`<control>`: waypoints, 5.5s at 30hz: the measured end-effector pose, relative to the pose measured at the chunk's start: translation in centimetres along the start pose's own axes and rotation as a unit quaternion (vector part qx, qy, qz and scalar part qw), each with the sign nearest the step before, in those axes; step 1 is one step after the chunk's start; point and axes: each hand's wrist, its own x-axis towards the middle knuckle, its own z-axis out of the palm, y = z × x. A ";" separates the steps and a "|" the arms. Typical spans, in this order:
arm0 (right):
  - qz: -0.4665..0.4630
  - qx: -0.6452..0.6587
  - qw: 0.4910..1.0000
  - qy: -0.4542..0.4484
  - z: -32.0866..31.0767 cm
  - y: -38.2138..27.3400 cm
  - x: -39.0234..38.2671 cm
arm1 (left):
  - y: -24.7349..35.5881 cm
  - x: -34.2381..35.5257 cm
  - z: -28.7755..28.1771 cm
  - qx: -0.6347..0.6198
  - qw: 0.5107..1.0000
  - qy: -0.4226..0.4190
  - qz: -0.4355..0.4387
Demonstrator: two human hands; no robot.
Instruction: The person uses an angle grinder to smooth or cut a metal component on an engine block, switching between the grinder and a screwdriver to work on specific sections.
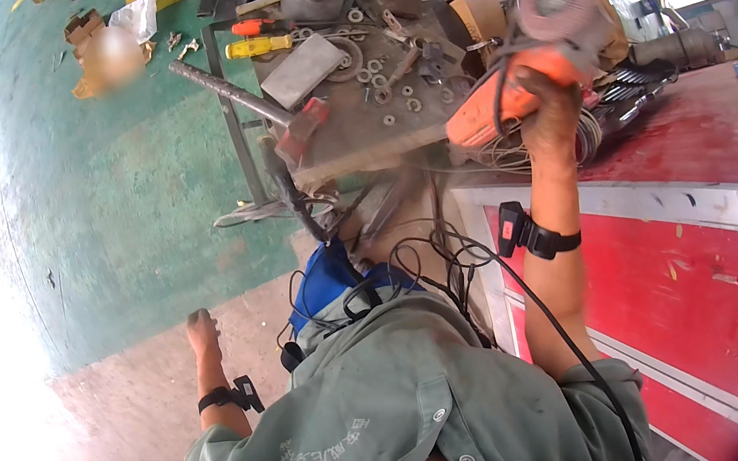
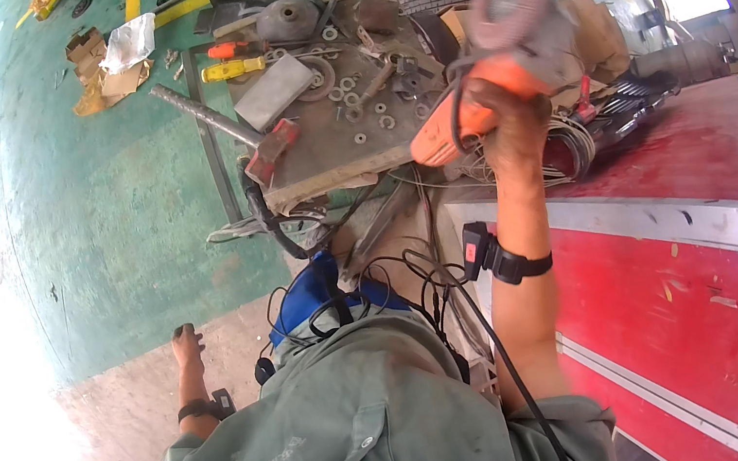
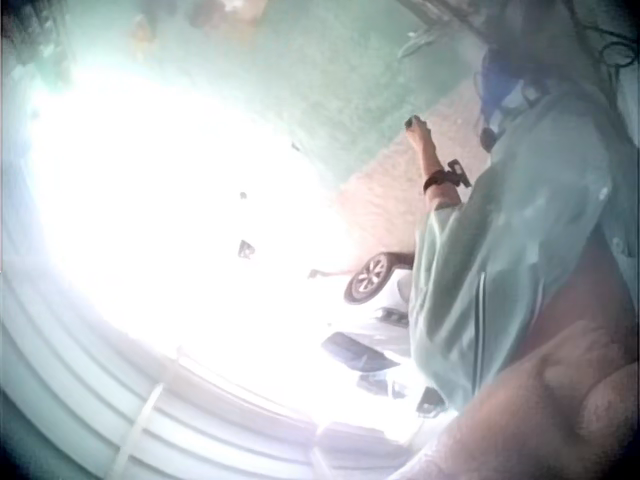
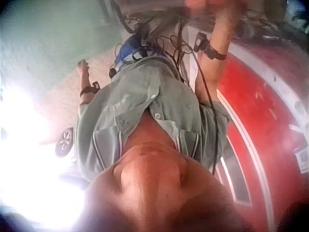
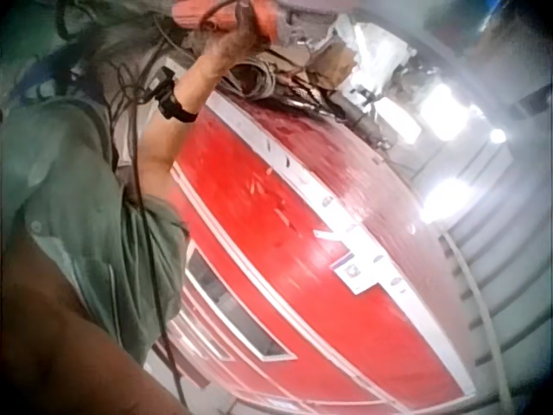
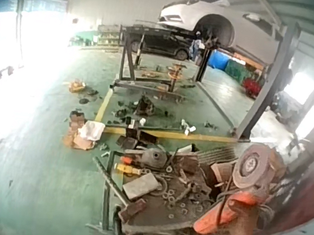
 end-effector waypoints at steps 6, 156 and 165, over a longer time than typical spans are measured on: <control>-0.005 0.291 0.957 0.009 -5.4 -2.5 -6.6 | 2.5 -2.8 1.6 -0.041 0.996 -0.014 0.080; 0.398 -0.499 0.643 0.424 36.2 17.7 1.0 | 95.8 20.5 26.5 0.491 0.537 -0.682 0.065; 0.249 -0.286 0.698 0.608 38.1 16.2 1.3 | 95.8 19.8 26.5 0.485 0.532 -0.691 0.063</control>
